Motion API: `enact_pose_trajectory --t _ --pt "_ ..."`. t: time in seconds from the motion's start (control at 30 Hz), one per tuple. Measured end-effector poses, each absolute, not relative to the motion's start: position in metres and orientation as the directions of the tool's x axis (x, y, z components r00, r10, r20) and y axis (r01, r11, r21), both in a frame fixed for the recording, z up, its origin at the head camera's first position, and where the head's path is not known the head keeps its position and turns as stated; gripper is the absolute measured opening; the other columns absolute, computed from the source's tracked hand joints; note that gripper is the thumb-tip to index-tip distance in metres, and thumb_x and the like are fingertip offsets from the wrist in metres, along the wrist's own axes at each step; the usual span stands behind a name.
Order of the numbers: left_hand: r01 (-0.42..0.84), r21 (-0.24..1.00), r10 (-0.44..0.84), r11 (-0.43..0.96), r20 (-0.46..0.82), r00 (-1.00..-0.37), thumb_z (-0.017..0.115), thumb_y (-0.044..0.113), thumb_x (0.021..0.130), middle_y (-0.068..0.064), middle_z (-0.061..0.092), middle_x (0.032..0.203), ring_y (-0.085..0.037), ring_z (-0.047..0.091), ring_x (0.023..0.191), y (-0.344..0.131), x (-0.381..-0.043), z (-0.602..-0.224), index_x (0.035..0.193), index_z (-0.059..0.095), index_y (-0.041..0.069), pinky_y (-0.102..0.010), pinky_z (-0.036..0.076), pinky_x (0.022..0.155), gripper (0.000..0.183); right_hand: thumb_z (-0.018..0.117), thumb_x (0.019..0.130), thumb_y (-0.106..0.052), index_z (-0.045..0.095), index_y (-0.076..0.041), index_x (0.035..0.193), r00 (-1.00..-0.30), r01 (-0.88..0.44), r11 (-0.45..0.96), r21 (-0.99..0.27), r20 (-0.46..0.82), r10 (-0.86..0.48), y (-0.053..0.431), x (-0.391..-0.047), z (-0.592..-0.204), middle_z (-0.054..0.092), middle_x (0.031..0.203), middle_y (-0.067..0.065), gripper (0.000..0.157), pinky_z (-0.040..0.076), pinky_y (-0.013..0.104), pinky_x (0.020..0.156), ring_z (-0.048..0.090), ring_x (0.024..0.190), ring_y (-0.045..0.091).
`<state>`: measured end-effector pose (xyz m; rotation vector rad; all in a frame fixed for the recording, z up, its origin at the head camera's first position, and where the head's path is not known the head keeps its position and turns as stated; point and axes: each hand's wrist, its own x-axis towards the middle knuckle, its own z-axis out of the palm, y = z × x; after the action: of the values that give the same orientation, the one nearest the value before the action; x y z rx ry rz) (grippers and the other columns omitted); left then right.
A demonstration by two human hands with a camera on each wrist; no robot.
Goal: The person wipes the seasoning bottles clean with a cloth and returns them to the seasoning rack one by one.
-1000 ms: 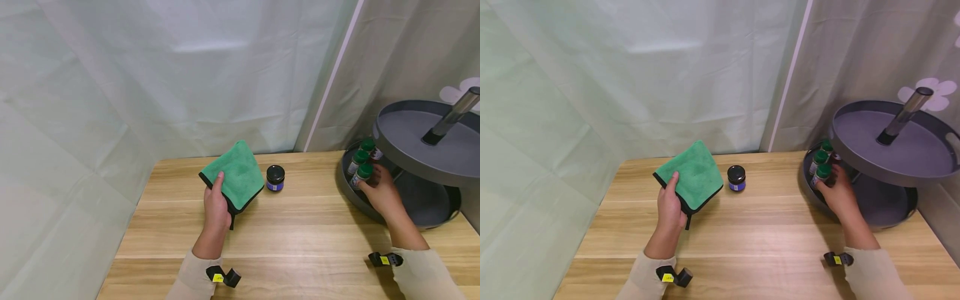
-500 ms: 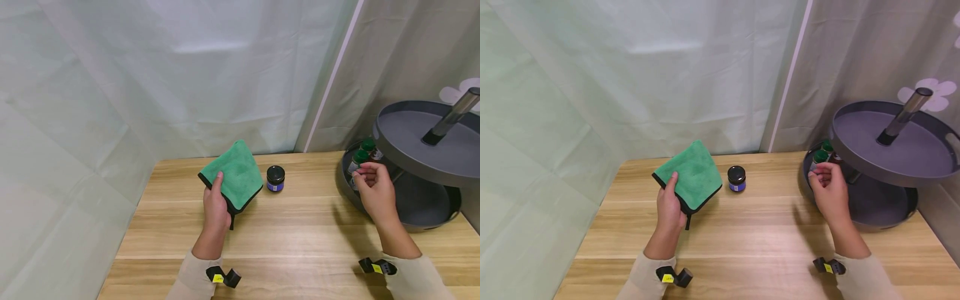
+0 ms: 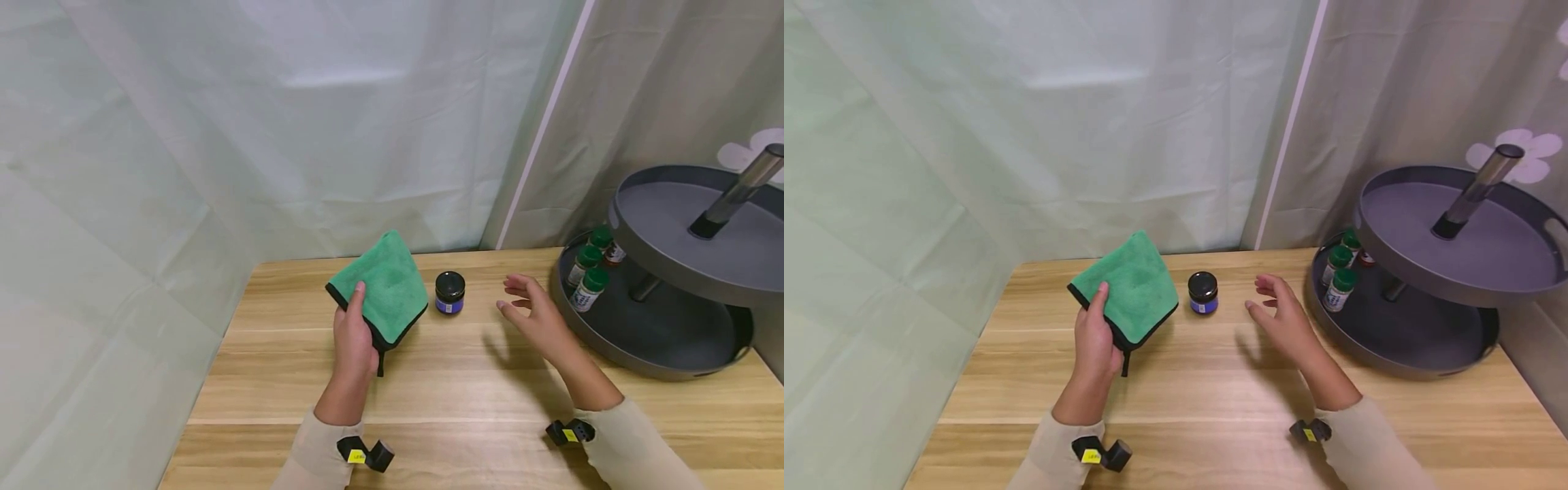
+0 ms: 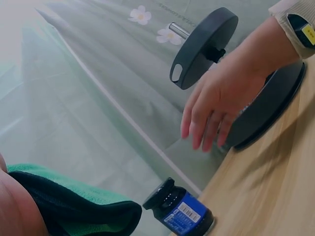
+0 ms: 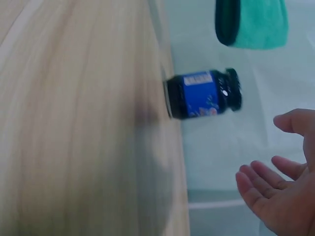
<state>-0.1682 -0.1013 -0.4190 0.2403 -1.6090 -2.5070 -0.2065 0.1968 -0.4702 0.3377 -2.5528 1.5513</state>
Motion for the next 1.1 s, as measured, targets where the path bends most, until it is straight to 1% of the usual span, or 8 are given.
enact_pose_trajectory --t 0.07,0.13,0.2,0.33,0.5,0.63,0.87,1.1 --pt "0.039 0.909 -0.216 -0.414 -0.056 -0.975 0.050 0.045 0.105 -0.002 0.058 0.141 -0.016 0.057 0.129 -0.101 -0.168 -0.419 0.141 0.049 0.017 -0.027 0.049 0.106 0.045 0.066 0.099 -0.016 0.041 0.001 0.146 -0.972 -0.232 0.443 -0.866 0.185 -0.147 0.190 -0.210 -0.474 0.051 0.143 0.026 0.056 0.046 0.053 0.106 0.050 0.132 0.040" --pt "0.038 0.908 -0.220 -0.416 -0.060 -0.974 0.051 0.044 0.105 -0.002 0.058 0.140 -0.016 0.057 0.129 -0.100 -0.168 -0.420 0.141 0.049 0.017 -0.027 0.049 0.106 0.045 0.067 0.099 -0.017 0.037 0.001 0.149 -0.975 -0.199 0.441 -0.875 0.134 -0.175 0.184 -0.214 -0.477 0.047 0.147 0.027 0.061 0.043 0.058 0.109 0.047 0.135 0.042" --pt "0.037 0.908 -0.220 -0.417 -0.061 -0.974 0.050 0.044 0.105 -0.002 0.058 0.140 -0.016 0.058 0.128 -0.100 -0.169 -0.420 0.141 0.049 0.017 -0.027 0.049 0.106 0.045 0.067 0.098 -0.019 0.034 0.000 0.151 -0.976 -0.165 0.442 -0.882 0.082 -0.201 0.177 -0.217 -0.480 0.043 0.151 0.026 0.065 0.041 0.059 0.111 0.044 0.139 0.043" --pt "0.043 0.907 -0.216 -0.418 -0.053 -0.975 0.050 0.044 0.106 -0.002 0.057 0.140 -0.017 0.057 0.129 -0.099 -0.170 -0.421 0.142 0.048 0.018 -0.028 0.049 0.106 0.044 0.068 0.098 -0.019 0.029 -0.001 0.155 -0.967 -0.135 0.426 -0.895 0.025 -0.254 0.166 -0.225 -0.484 0.036 0.158 0.025 0.071 0.038 0.060 0.114 0.038 0.143 0.044" --pt "0.038 0.907 -0.214 -0.418 -0.058 -0.975 0.049 0.044 0.106 -0.003 0.057 0.140 -0.017 0.057 0.129 -0.099 -0.170 -0.422 0.142 0.048 0.018 -0.028 0.049 0.106 0.045 0.070 0.096 -0.021 0.023 -0.003 0.158 -0.955 -0.116 0.411 -0.904 -0.012 -0.298 0.154 -0.232 -0.491 0.031 0.160 0.026 0.080 0.039 0.059 0.114 0.035 0.145 0.048" --pt "0.030 0.911 -0.215 -0.412 -0.065 -0.974 0.049 0.045 0.106 -0.003 0.058 0.140 -0.017 0.058 0.128 -0.098 -0.170 -0.422 0.142 0.048 0.018 -0.027 0.050 0.105 0.045 0.072 0.095 -0.023 0.023 -0.006 0.159 -0.950 -0.116 0.415 -0.902 -0.021 -0.312 0.146 -0.238 -0.496 0.034 0.159 0.025 0.083 0.041 0.058 0.113 0.038 0.144 0.048" --pt "0.031 0.902 -0.200 -0.431 -0.062 -0.978 0.045 0.046 0.107 -0.003 0.055 0.142 -0.017 0.056 0.131 -0.097 -0.169 -0.421 0.143 0.046 0.019 -0.029 0.048 0.107 0.046 0.077 0.091 -0.022 0.029 -0.009 0.156 -0.942 -0.149 0.400 -0.904 0.006 -0.337 0.135 -0.249 -0.503 0.040 0.156 0.021 0.081 0.037 0.060 0.115 0.043 0.142 0.045" --pt "0.032 0.901 -0.205 -0.433 -0.064 -0.977 0.046 0.048 0.106 -0.002 0.055 0.141 -0.017 0.055 0.130 -0.096 -0.169 -0.419 0.143 0.045 0.020 -0.029 0.048 0.107 0.046 0.076 0.091 -0.019 0.036 -0.008 0.152 -0.947 -0.123 0.447 -0.886 -0.030 -0.319 0.128 -0.255 -0.502 0.048 0.151 0.021 0.074 0.042 0.055 0.113 0.050 0.137 0.042"
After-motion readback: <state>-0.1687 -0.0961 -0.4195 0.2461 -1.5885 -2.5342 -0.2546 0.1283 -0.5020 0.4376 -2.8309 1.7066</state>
